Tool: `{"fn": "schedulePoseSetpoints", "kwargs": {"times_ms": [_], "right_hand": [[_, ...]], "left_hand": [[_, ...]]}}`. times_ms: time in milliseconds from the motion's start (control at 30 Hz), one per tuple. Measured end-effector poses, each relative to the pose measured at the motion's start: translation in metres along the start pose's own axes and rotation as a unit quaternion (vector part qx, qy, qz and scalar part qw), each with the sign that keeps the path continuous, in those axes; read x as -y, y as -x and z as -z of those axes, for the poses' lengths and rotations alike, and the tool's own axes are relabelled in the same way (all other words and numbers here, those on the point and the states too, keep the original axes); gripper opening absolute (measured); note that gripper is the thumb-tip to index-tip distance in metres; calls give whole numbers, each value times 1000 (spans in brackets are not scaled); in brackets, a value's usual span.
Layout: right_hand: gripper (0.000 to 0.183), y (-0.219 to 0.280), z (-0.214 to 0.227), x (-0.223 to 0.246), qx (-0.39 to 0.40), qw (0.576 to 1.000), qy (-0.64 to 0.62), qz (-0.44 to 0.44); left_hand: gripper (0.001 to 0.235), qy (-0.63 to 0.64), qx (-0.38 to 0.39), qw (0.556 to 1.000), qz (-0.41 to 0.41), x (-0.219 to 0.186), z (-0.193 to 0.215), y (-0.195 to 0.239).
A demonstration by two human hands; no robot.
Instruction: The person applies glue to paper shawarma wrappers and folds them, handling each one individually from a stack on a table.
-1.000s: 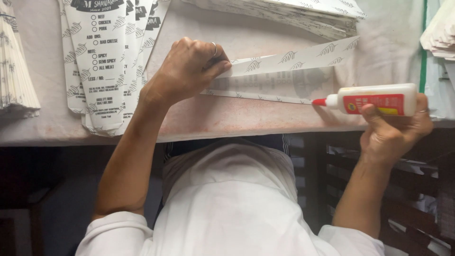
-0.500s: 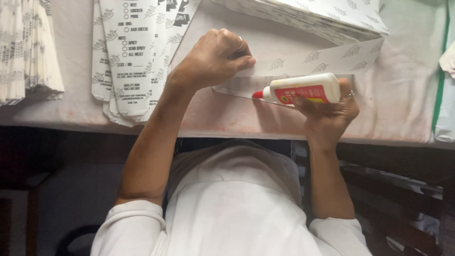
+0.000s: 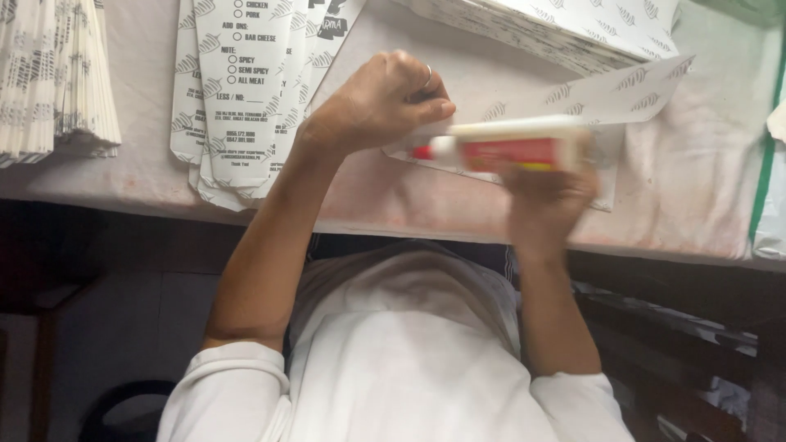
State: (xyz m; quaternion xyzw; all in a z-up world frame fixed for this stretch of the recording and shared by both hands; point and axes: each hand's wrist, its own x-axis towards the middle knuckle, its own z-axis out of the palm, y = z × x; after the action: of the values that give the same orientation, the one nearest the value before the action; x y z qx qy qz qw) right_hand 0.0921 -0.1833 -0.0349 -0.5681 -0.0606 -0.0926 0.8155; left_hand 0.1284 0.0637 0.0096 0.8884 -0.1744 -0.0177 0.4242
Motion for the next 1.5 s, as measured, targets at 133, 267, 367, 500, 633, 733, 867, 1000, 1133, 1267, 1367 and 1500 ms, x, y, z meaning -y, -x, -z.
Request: {"fn": "schedulePoseSetpoints", "kwargs": {"times_ms": [133, 267, 367, 500, 633, 733, 867, 1000, 1133, 1267, 1367, 1500], "right_hand": [[56, -26, 123, 20, -51, 981, -16, 186], [37, -51, 168, 78, -106, 978, 142, 110], [38, -68, 223, 78, -65, 934, 348, 53], [38, -55, 193, 96, 47, 606, 746, 271], [27, -17, 99, 85, 90, 664, 671, 317], [40, 16, 57, 57, 278, 704, 600, 258], [83, 31, 30, 47, 359, 613, 657, 251], [92, 26, 51, 46, 335, 590, 712, 180], [89, 19, 78, 62, 308, 605, 715, 170], [87, 10, 88, 75, 252, 627, 717, 170], [65, 4, 69, 76, 228, 656, 685, 219], [44, -5, 18, 60, 358, 684, 585, 249]], "left_hand": [[30, -19, 39, 999, 14, -21, -9, 21], [20, -137, -16, 986, -99, -22, -32, 50], [51, -152, -34, 977, -146, -26, -41, 63], [63, -242, -48, 956, -160, -28, -52, 72], [65, -234, -35, 960, -153, -35, -53, 73], [66, -234, -36, 959, -155, -36, -55, 75], [65, -225, -42, 961, -155, -38, -53, 76], [64, -238, -44, 958, -153, -39, -52, 75], [64, -237, -45, 959, -147, -38, -54, 76], [67, -252, -47, 956, -143, -36, -55, 76], [66, -249, -52, 956, -148, -37, -55, 76], [63, -243, -57, 956, -152, -38, -53, 76]]}}
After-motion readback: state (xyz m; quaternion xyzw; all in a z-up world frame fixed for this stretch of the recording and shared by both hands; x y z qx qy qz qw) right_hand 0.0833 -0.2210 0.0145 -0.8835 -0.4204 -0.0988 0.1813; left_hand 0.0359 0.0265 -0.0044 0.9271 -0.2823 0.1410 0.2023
